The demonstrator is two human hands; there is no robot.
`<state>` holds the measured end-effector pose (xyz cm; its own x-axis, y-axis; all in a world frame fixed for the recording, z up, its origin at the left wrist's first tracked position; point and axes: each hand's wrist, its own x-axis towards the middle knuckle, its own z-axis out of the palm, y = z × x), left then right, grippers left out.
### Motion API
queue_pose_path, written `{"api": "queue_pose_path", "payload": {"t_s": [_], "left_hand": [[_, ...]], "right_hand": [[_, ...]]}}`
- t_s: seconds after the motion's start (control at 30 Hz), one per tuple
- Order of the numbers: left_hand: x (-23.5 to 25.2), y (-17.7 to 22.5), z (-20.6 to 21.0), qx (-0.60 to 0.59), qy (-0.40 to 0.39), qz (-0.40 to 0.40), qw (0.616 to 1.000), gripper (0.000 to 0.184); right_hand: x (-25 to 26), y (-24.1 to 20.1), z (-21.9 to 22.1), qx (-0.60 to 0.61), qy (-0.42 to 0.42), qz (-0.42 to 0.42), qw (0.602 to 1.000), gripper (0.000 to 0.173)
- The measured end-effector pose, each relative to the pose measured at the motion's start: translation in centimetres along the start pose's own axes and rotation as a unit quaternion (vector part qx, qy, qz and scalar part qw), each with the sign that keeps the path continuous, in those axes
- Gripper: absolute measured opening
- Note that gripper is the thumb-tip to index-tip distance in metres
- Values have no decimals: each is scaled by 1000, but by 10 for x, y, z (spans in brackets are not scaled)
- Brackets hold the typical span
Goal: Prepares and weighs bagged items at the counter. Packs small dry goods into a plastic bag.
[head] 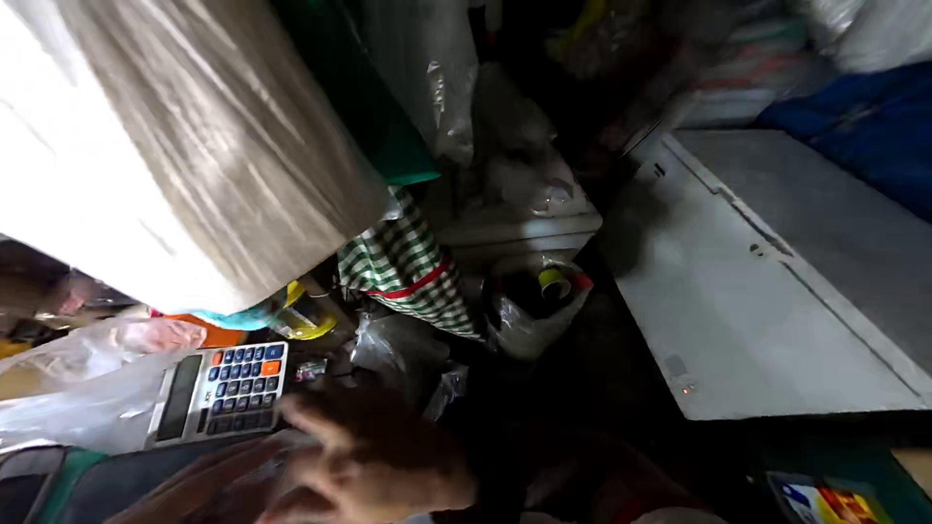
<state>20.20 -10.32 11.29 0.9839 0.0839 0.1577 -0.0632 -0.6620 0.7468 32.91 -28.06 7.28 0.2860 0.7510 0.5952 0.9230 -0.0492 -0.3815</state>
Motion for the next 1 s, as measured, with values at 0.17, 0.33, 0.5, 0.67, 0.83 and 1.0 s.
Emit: {"api": "queue_pose_path", "payload": {"t_s": [0.17, 0.33, 0.5, 0.67, 0.83, 1.0], "left_hand": [[60, 25, 146, 0, 41, -50, 998, 21], [118, 30, 211, 15, 85, -40, 995, 21], [172, 61, 232, -39, 103, -28, 993, 20], [225, 87, 266, -77, 91, -45, 992, 20], [284, 91, 314, -103, 32, -112, 988, 23], [320, 76, 358, -120, -34, -188, 974, 34]], "right_hand": [[-89, 103, -75, 76, -92, 67, 991, 30], [-154, 277, -163, 13, -251, 351, 902, 32], [-285, 482, -157, 38, -270, 537, 798, 51], [-304, 494, -133, 112, -203, 570, 788, 59], [-296, 498, -134, 26, -379, 392, 838, 52], [-310, 503, -157, 165, -242, 434, 852, 74]]}}
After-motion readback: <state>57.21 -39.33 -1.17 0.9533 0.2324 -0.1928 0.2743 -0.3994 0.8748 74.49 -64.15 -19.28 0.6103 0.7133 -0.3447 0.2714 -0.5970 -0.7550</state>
